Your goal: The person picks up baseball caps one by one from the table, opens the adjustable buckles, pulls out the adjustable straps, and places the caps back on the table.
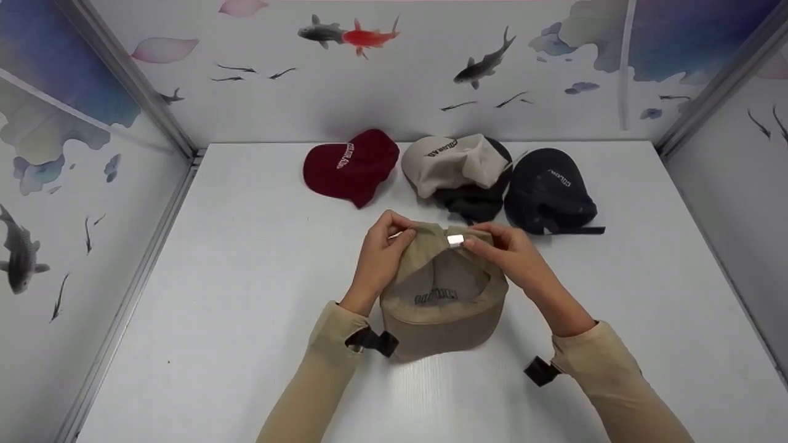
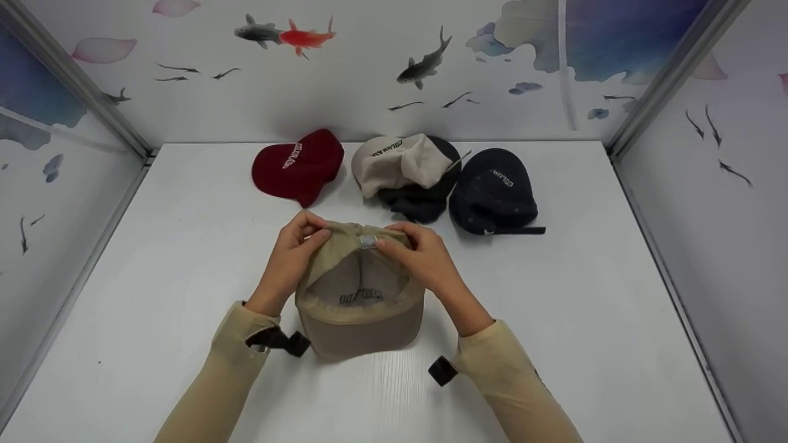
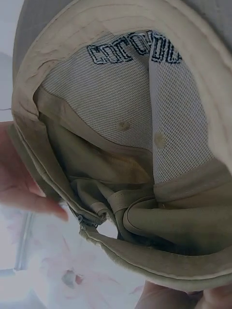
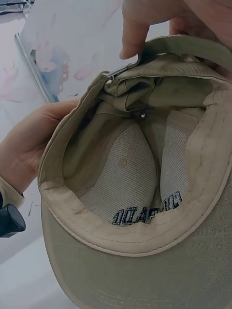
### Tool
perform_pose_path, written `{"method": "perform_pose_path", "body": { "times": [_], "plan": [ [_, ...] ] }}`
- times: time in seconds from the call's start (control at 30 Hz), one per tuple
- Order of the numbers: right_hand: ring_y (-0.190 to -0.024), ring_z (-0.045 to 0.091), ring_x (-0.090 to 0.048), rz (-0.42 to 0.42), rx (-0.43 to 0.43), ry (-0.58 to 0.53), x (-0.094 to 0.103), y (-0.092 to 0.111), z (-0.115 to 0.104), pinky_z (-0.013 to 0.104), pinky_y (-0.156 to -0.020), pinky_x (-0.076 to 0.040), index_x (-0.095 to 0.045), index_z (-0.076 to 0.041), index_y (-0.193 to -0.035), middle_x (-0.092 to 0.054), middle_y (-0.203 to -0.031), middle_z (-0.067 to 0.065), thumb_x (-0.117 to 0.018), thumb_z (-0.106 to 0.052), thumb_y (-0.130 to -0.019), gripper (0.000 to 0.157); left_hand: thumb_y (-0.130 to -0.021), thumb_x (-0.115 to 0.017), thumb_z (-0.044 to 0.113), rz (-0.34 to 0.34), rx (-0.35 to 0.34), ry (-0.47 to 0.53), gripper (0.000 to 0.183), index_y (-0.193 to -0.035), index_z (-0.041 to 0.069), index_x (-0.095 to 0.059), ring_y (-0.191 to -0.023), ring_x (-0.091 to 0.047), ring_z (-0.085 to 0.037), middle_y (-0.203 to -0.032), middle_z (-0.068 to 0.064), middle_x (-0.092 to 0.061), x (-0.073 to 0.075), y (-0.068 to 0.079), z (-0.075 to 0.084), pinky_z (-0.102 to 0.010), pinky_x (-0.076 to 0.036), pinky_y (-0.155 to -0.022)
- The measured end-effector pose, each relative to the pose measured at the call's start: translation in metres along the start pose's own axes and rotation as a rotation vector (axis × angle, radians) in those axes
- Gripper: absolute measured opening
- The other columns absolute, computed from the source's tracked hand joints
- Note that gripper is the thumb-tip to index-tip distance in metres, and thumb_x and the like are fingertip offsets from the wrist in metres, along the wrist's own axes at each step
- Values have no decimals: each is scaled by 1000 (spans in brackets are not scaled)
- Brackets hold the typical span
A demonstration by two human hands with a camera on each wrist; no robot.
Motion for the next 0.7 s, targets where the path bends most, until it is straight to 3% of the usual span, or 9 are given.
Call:
{"method": "perform_pose_path", "body": {
  "times": [0.17, 0.4, 0.53, 0.7],
  "plan": [
    [-86, 4, -62, -11, -55, -99, 4, -2, 0, 20, -76, -52, -66, -2, -123, -68, -93, -13, -71, -21, -93, 35, -100, -56, 6, -29, 12, 54, 10, -106, -1, -58, -105, -67, -23, -113, -20, -68, -1, -3, 1, -28, -52, -86],
    [-81, 7, -65, -15, -73, -262, 4, -1, -2, 22, -73, -56, -71, -16, -106, -67, -89, -8, -71, -14, -92, 14, -100, -57, 8, -59, -37, 57, 14, -111, -1, -59, -106, -67, -24, -115, -19, -66, 0, -5, 3, -28, -53, -88],
    [-79, 7, -63, 71, -34, -271, 2, 0, -5, 20, -71, -55, -72, -16, -101, -66, -86, -7, -72, -11, -90, 12, -99, -62, 17, -43, -122, -90, 23, -119, 4, -59, -108, -66, -21, -120, -12, -66, -2, 1, 8, -32, -53, -93],
    [-77, 7, -62, 187, 69, -232, -2, 2, -11, 19, -68, -53, -73, -3, -103, -69, -85, -8, -75, -7, -88, 16, -93, -71, 30, 46, -283, -406, 43, -129, 10, -57, -118, -60, -15, -126, -4, -64, -11, 10, 21, -33, -48, -105]
  ]
}}
Point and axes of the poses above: each hand's wrist, its own y-axis away from the middle knuckle, its own x-axis out of the back of the hand, z = x × y, the point moved 2 cm from there along -y, towards the middle knuckle
